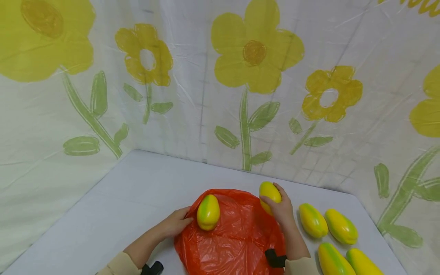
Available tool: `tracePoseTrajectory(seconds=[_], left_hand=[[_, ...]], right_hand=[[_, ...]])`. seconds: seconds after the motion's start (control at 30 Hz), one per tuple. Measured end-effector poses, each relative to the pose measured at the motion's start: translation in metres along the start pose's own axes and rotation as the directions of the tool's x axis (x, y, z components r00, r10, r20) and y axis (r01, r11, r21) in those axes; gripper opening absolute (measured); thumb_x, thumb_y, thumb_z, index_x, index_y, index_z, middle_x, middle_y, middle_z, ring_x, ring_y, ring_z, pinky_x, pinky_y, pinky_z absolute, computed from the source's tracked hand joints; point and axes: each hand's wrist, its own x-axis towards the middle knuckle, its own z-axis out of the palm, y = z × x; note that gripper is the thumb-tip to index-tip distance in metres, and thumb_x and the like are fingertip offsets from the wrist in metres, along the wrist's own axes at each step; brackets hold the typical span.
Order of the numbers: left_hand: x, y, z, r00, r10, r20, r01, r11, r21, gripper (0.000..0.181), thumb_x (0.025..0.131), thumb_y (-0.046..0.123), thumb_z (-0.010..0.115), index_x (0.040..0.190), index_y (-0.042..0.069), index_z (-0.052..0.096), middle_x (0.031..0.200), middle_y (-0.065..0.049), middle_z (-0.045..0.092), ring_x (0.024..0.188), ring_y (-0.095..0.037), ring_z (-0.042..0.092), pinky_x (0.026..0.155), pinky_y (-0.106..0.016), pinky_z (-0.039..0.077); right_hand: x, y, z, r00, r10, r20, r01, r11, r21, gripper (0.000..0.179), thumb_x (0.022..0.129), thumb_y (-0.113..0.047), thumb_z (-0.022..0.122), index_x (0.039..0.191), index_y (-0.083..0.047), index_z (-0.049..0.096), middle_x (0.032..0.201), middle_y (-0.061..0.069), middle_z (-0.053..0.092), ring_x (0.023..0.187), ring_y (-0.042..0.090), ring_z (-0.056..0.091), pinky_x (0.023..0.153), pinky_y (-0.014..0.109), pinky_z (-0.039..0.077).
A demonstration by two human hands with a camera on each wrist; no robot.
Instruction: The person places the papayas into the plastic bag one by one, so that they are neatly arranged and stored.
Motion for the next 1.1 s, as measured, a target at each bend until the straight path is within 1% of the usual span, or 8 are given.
tracePoseTrajectory(seconds=[0.07,0.2,0.33,0.43,0.6,0.8,0.9,1.1], left_hand=[[0.0,0.0,0.0,1.0,0.003,0.003,-0.003,1.0,-0.002,0.039,0.096,0.013,0.045,0.132,-0.002,0.043,0.11,-0.014,0.06,0.073,-0.014,0.061,0.066,-0.03,0.057],[0.0,0.0,-0.001,1.0,0.004,0.003,-0.004,1.0,0.004,0.039,0.096,0.012,0.045,0.132,-0.002,0.044,0.11,-0.014,0.06,0.074,-0.015,0.061,0.066,-0.03,0.057],[0.0,-0.001,0.001,1.0,-0.003,-0.015,0.004,1.0,0.024,0.04,0.096,0.012,0.046,0.133,-0.003,0.043,0.113,-0.015,0.06,0.075,-0.015,0.06,0.067,-0.03,0.057],[0.001,-0.002,0.002,1.0,-0.007,-0.022,0.008,0.999,0.034,0.04,0.096,0.011,0.045,0.134,-0.003,0.043,0.112,-0.015,0.06,0.073,-0.014,0.06,0.064,-0.03,0.057],[0.003,-0.002,0.001,1.0,-0.007,-0.004,0.007,1.0,0.026,0.041,0.096,0.012,0.044,0.134,-0.003,0.042,0.108,-0.014,0.061,0.068,-0.014,0.061,0.061,-0.029,0.056],[0.003,-0.001,0.001,1.0,-0.008,-0.006,0.009,1.0,0.027,0.04,0.096,0.012,0.044,0.134,-0.003,0.042,0.104,-0.012,0.061,0.066,-0.014,0.06,0.059,-0.029,0.056],[0.003,-0.001,0.001,1.0,-0.007,-0.008,0.007,1.0,0.028,0.04,0.096,0.012,0.044,0.133,-0.003,0.042,0.105,-0.012,0.061,0.067,-0.014,0.06,0.06,-0.029,0.056],[0.002,-0.001,0.001,1.0,-0.011,-0.013,0.011,0.999,0.033,0.04,0.096,0.012,0.045,0.133,-0.003,0.044,0.107,-0.013,0.061,0.07,-0.014,0.06,0.062,-0.028,0.056]], right_hand=[[0.001,-0.002,0.008,1.0,-0.019,0.001,0.019,1.0,0.016,0.071,0.085,-0.027,0.064,0.146,-0.022,0.027,0.138,0.016,0.037,0.113,0.033,0.041,0.096,0.047,0.044],[0.0,-0.005,0.024,0.998,-0.06,-0.003,0.06,0.998,-0.002,0.068,0.085,-0.026,0.064,0.144,-0.018,0.031,0.135,0.017,0.041,0.11,0.033,0.044,0.089,0.042,0.046],[-0.001,-0.006,0.038,0.997,-0.083,0.001,0.083,0.997,0.005,0.067,0.085,-0.026,0.064,0.143,-0.017,0.033,0.132,0.018,0.044,0.107,0.032,0.046,0.085,0.039,0.048],[-0.003,-0.008,0.047,0.995,-0.098,0.007,0.098,0.995,0.016,0.066,0.085,-0.026,0.064,0.143,-0.017,0.034,0.132,0.018,0.045,0.106,0.031,0.047,0.084,0.039,0.049],[-0.005,-0.012,0.06,0.995,-0.094,0.016,0.094,0.995,0.028,0.066,0.084,-0.027,0.065,0.143,-0.018,0.035,0.132,0.018,0.045,0.106,0.032,0.048,0.082,0.04,0.05],[-0.011,-0.016,0.075,0.995,-0.091,0.039,0.088,0.993,0.078,0.067,0.084,-0.028,0.066,0.143,-0.018,0.035,0.131,0.016,0.046,0.105,0.03,0.049,0.082,0.039,0.051],[-0.013,-0.018,0.083,0.996,-0.08,0.051,0.075,0.993,0.089,0.067,0.083,-0.028,0.066,0.142,-0.02,0.036,0.129,0.014,0.047,0.105,0.029,0.049,0.084,0.039,0.051],[-0.02,-0.025,0.094,0.992,-0.1,0.083,0.091,0.99,0.106,0.067,0.083,-0.028,0.067,0.142,-0.019,0.037,0.129,0.014,0.047,0.105,0.028,0.05,0.085,0.041,0.052]])
